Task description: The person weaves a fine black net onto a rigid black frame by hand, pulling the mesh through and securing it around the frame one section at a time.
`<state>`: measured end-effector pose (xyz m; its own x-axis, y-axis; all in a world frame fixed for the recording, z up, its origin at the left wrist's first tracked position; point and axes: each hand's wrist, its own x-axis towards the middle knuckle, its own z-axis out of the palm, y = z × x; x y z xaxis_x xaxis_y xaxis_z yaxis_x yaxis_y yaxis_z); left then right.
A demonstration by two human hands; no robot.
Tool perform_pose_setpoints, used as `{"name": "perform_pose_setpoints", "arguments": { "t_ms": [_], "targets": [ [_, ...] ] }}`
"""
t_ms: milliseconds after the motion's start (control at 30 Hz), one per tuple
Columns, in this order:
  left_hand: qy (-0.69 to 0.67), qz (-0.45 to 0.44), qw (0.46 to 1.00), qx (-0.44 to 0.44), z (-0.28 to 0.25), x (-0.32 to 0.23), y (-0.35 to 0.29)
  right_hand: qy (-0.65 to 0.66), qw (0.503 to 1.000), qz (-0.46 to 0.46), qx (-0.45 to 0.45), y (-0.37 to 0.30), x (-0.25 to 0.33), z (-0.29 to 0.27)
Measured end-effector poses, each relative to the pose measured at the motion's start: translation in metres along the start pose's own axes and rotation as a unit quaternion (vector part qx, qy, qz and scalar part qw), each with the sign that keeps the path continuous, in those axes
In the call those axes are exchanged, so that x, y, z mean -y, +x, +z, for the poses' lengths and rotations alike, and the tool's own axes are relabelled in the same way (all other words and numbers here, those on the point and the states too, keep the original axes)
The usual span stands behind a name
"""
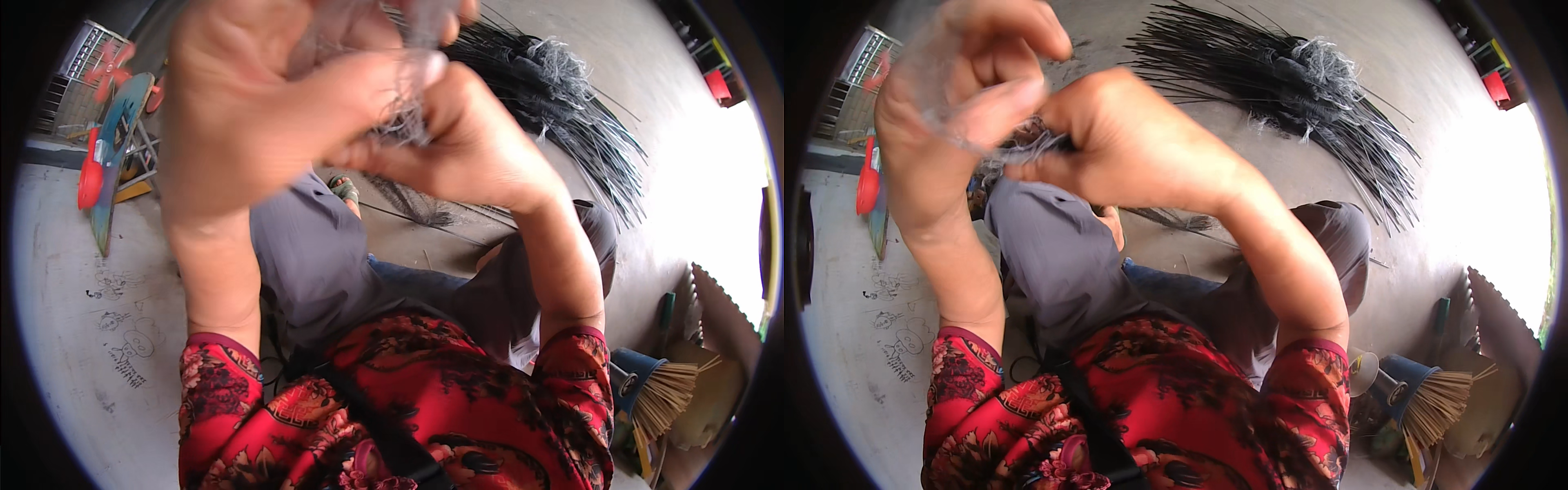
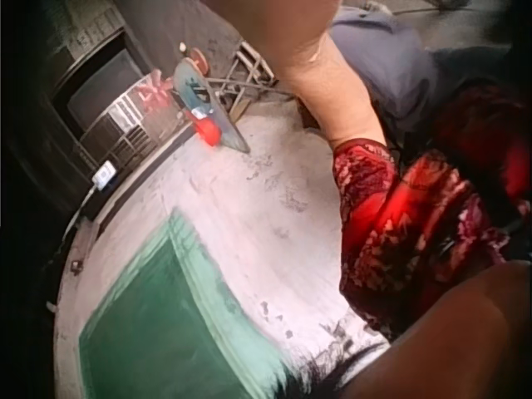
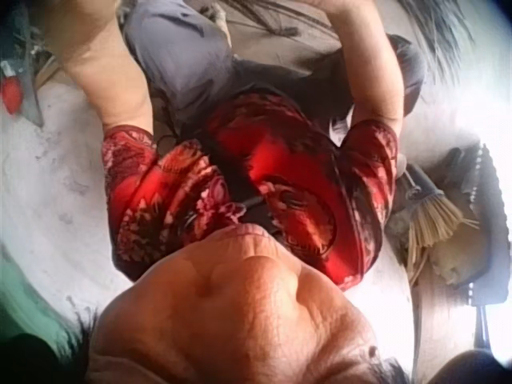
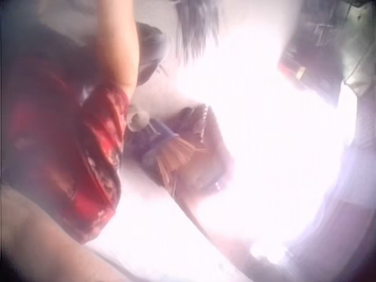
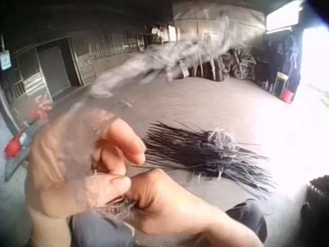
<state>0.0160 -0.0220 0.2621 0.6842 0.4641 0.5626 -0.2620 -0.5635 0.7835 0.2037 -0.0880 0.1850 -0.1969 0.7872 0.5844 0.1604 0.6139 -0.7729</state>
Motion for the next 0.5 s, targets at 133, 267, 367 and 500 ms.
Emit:
{"name": "perform_pose_setpoints", "arguments": {
  "t_ms": [133,267,367,500],
  "targets": [
    [-0.238,-0.046,0.968,0.07,-0.023,0.054,-0.025,0.005,0.998,0.024,-0.061,-0.006,0.006,-0.011],
    [-0.215,-0.241,0.941,0.102,0.069,0.133,-0.089,0.054,0.98,0.16,-0.105,-0.007,0.011,-0.015],
    [-0.339,-0.294,0.892,0.047,0.078,0.161,-0.089,0.086,0.946,0.19,-0.249,-0.016,-0.027,-0.047],
    [-0.294,-0.454,0.84,0.049,0.055,0.179,-0.1,0.059,0.905,0.222,-0.359,-0.062,-0.127,-0.099]
  ]
}}
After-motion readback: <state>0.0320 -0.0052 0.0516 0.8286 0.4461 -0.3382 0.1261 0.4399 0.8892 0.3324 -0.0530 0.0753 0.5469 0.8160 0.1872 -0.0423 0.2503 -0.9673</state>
